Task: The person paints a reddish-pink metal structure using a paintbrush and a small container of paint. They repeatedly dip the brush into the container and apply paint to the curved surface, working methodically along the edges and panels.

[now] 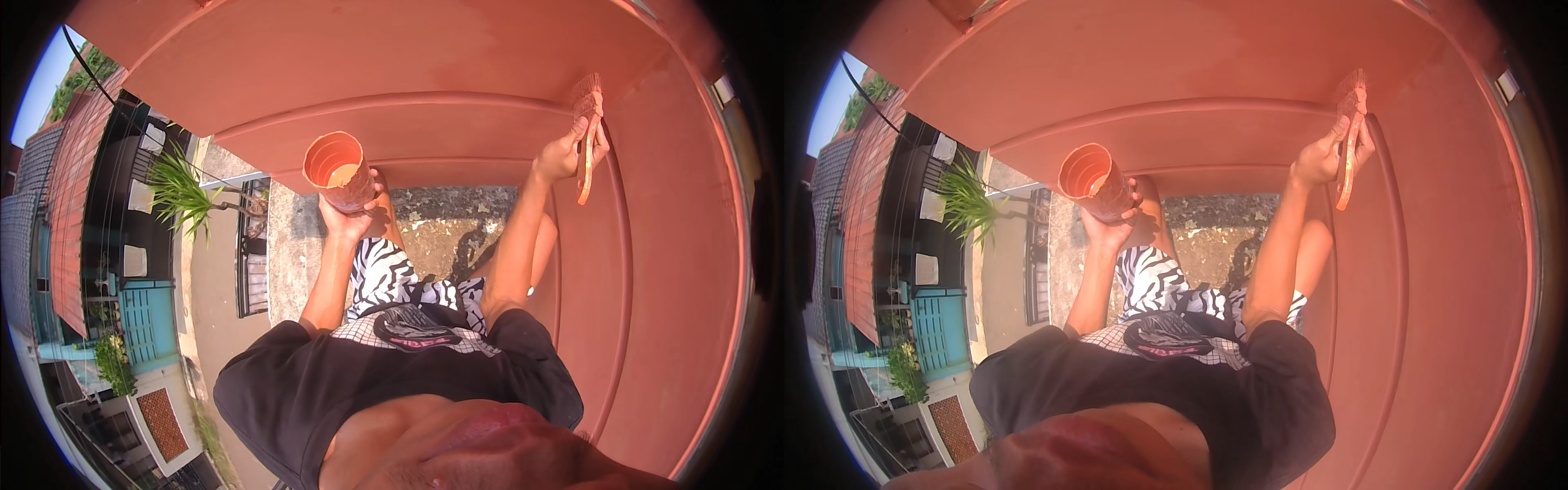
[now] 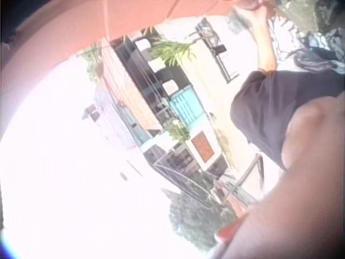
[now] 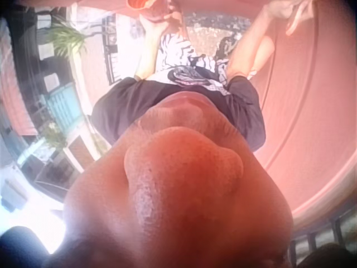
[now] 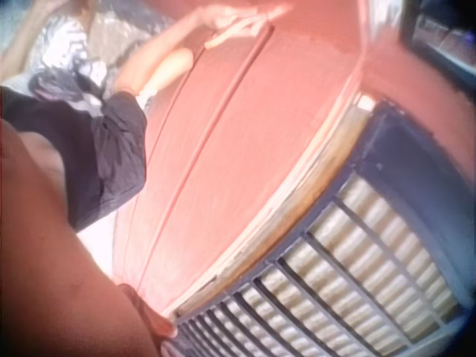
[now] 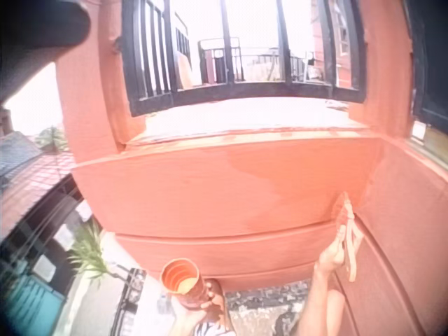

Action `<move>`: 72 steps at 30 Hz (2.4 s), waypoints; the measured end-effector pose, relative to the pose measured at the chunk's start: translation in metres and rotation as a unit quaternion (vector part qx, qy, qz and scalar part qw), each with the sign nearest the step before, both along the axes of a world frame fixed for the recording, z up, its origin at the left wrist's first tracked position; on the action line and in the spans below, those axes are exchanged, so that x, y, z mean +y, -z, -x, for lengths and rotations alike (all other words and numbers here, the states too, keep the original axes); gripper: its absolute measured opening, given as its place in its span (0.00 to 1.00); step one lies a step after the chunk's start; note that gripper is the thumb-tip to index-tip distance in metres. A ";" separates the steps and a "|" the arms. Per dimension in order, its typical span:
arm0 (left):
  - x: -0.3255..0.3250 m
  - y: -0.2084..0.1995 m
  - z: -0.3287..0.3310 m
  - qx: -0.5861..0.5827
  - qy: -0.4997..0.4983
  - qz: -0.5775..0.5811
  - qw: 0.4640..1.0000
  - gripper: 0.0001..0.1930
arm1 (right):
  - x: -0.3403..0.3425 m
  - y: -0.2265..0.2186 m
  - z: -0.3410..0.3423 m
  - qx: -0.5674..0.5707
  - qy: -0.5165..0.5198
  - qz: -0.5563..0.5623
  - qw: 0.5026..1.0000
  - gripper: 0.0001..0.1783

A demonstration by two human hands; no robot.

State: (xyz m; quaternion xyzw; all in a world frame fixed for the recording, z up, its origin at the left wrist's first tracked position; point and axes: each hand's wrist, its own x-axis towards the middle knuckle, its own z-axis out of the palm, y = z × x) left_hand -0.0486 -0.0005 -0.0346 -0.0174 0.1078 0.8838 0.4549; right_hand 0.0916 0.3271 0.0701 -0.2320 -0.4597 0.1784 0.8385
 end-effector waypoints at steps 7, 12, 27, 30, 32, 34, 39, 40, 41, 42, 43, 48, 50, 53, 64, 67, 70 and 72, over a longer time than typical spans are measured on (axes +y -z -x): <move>0.002 0.003 0.002 0.015 0.004 -0.019 1.000 0.29 | -0.097 0.013 0.080 -0.208 -0.104 -0.075 0.970 0.13; 0.007 0.003 0.000 0.020 0.005 -0.009 1.000 0.29 | -0.136 0.001 0.084 -0.184 -0.376 -0.100 0.903 0.15; 0.065 0.016 -0.022 0.006 0.133 0.088 0.987 0.37 | -0.096 -0.031 -0.015 -0.125 -0.620 0.198 0.749 0.17; 0.075 0.013 -0.030 0.014 0.173 0.069 0.982 0.37 | -0.092 -0.029 -0.031 -0.146 -0.640 0.228 0.720 0.16; 0.079 0.010 -0.034 0.033 0.189 0.064 0.979 0.36 | -0.091 -0.028 -0.039 -0.190 -0.642 0.228 0.707 0.17; 0.080 0.008 -0.038 0.059 0.189 0.086 0.976 0.36 | -0.091 -0.028 -0.043 -0.277 -0.596 0.217 0.722 0.16; 0.073 0.004 -0.044 0.066 0.163 0.163 0.971 0.33 | -0.094 -0.035 -0.046 -0.334 -0.577 0.211 0.714 0.15; 0.071 0.003 -0.047 0.066 0.153 0.168 0.972 0.33 | -0.094 -0.038 -0.047 -0.370 -0.569 0.220 0.701 0.15; 0.070 0.002 -0.048 0.062 0.143 0.188 0.970 0.32 | -0.092 -0.041 -0.048 -0.400 -0.561 0.225 0.689 0.15; 0.068 -0.001 -0.049 0.063 0.135 0.183 0.972 0.31 | -0.092 -0.044 -0.047 -0.405 -0.565 0.202 0.690 0.14; 0.065 -0.004 -0.050 0.058 0.131 0.199 0.969 0.31 | -0.091 -0.047 -0.047 -0.423 -0.564 0.199 0.681 0.13; 0.057 -0.015 -0.047 0.090 0.137 0.202 0.966 0.31 | -0.087 -0.062 -0.041 -0.468 -0.543 0.126 0.686 0.10; 0.055 -0.015 -0.047 0.096 0.144 0.202 0.964 0.32 | -0.092 -0.063 -0.036 -0.457 -0.534 0.089 0.706 0.09; 0.053 -0.011 -0.049 0.098 0.150 0.201 0.963 0.33 | -0.102 -0.057 -0.027 -0.465 -0.531 0.042 0.707 0.08; 0.050 -0.012 -0.052 0.122 0.137 0.204 0.962 0.34 | -0.111 -0.050 -0.023 -0.605 -0.433 -0.014 0.668 0.09; 0.048 -0.015 -0.049 0.141 0.148 0.193 0.960 0.34 | -0.115 -0.043 -0.024 -0.621 -0.408 -0.026 0.669 0.12; 0.048 -0.016 -0.048 0.150 0.156 0.186 0.958 0.33 | -0.122 -0.035 -0.021 -0.665 -0.355 -0.072 0.654 0.14; 0.049 -0.015 -0.049 0.141 0.151 0.190 0.960 0.33 | -0.125 -0.034 -0.020 -0.674 -0.340 -0.098 0.648 0.15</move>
